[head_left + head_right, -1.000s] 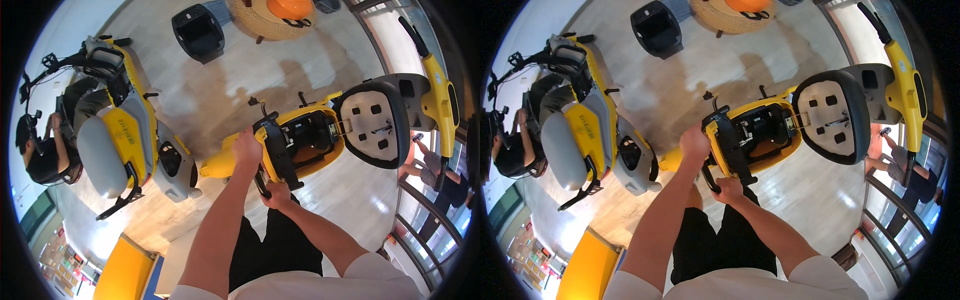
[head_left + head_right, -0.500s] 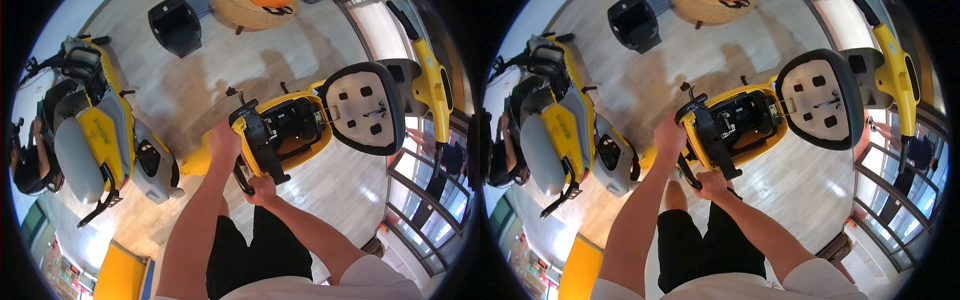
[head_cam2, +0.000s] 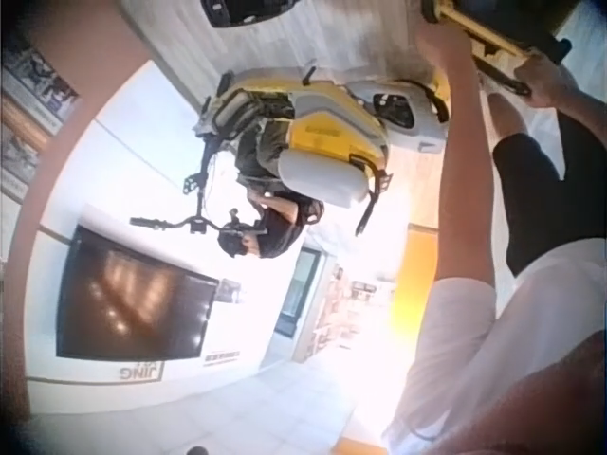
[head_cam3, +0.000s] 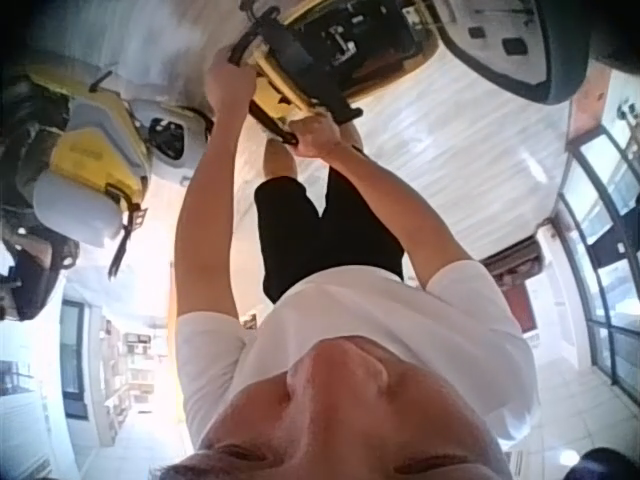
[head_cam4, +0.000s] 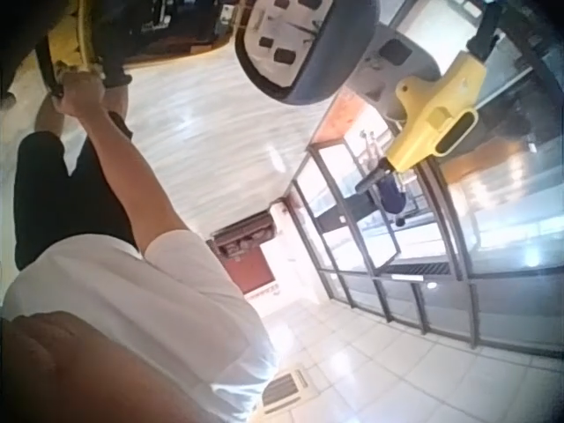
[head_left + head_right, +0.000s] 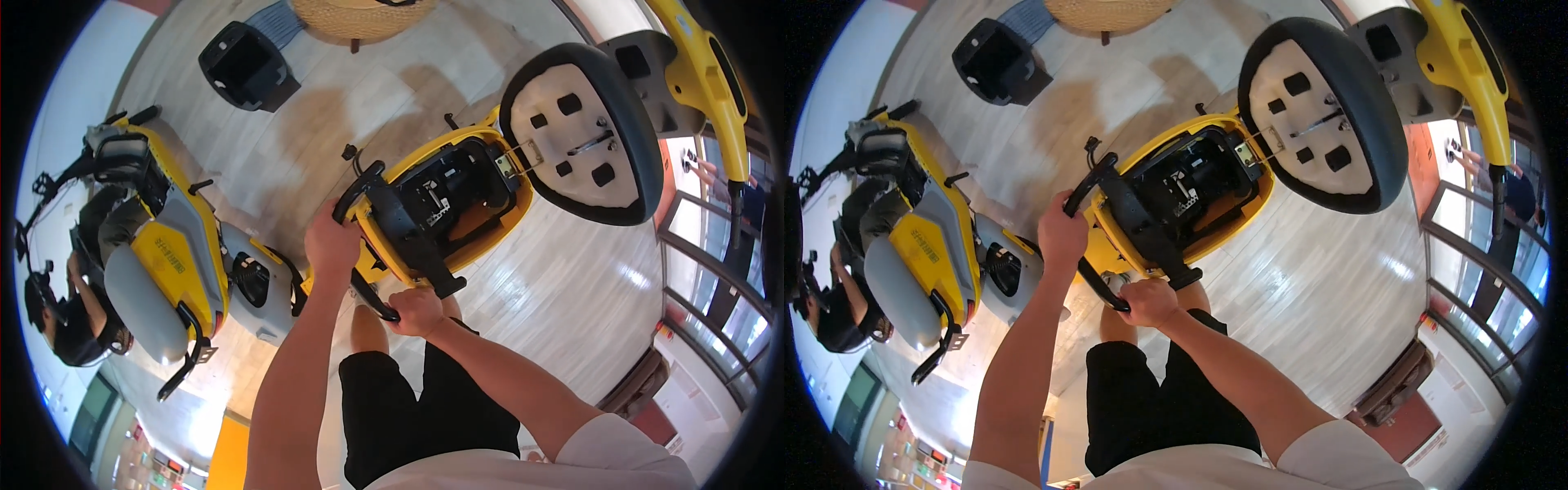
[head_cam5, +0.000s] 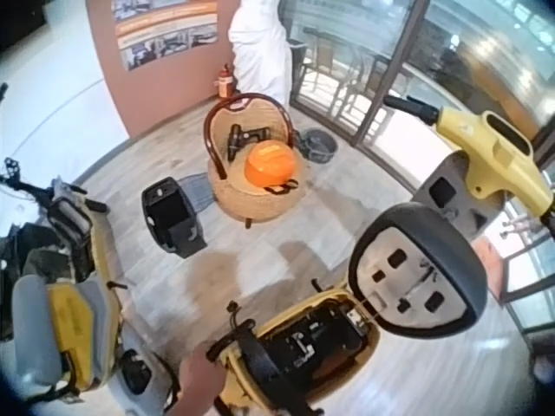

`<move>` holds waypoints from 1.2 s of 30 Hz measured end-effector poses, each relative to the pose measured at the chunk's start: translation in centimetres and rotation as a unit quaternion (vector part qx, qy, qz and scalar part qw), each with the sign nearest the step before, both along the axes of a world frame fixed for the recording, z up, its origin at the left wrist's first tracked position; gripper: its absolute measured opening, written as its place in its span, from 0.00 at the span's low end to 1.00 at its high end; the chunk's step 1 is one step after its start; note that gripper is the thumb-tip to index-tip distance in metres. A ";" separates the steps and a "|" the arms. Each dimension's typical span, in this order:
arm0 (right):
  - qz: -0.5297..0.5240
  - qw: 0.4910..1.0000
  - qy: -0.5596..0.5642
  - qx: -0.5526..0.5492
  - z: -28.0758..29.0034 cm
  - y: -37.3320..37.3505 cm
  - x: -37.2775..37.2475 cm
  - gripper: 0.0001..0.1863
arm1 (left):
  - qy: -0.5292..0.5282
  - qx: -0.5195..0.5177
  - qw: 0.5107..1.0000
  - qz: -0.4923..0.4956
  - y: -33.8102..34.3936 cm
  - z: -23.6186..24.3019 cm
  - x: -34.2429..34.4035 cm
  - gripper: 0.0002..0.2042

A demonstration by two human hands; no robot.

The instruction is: Installing and securing a component in the seat compartment of a scooter using an electric screwdriver.

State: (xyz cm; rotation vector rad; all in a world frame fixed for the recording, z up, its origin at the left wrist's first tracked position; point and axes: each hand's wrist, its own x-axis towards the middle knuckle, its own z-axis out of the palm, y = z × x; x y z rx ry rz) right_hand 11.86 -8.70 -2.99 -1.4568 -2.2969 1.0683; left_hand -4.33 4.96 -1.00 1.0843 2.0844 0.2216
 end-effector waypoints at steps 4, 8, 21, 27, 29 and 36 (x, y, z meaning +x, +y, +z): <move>-0.039 0.996 0.045 0.062 0.4 0.1 -0.3 0.12 | 0.023 -0.006 1.000 -0.012 0.1 0.2 0.0 0.17; -0.014 1.000 0.002 0.004 0.4 0.0 -0.2 0.11 | 0.037 0.039 0.998 -0.029 0.3 0.2 0.2 0.16; -0.030 0.998 0.046 0.025 -0.7 -0.9 -0.2 0.10 | 0.061 -0.019 0.997 -0.046 0.4 0.1 0.5 0.17; -0.033 0.997 0.057 0.031 -0.4 -0.5 -0.1 0.09 | 0.055 -0.010 0.998 -0.039 0.5 0.2 0.5 0.17; -0.029 0.997 0.058 0.032 -0.2 -0.3 -0.2 0.09 | 0.064 0.025 0.996 -0.051 0.0 -0.5 0.0 0.17; -0.030 0.998 0.052 0.032 -0.3 -0.4 -0.3 0.09 | 0.031 -0.007 0.999 -0.013 0.2 -0.3 0.1 0.17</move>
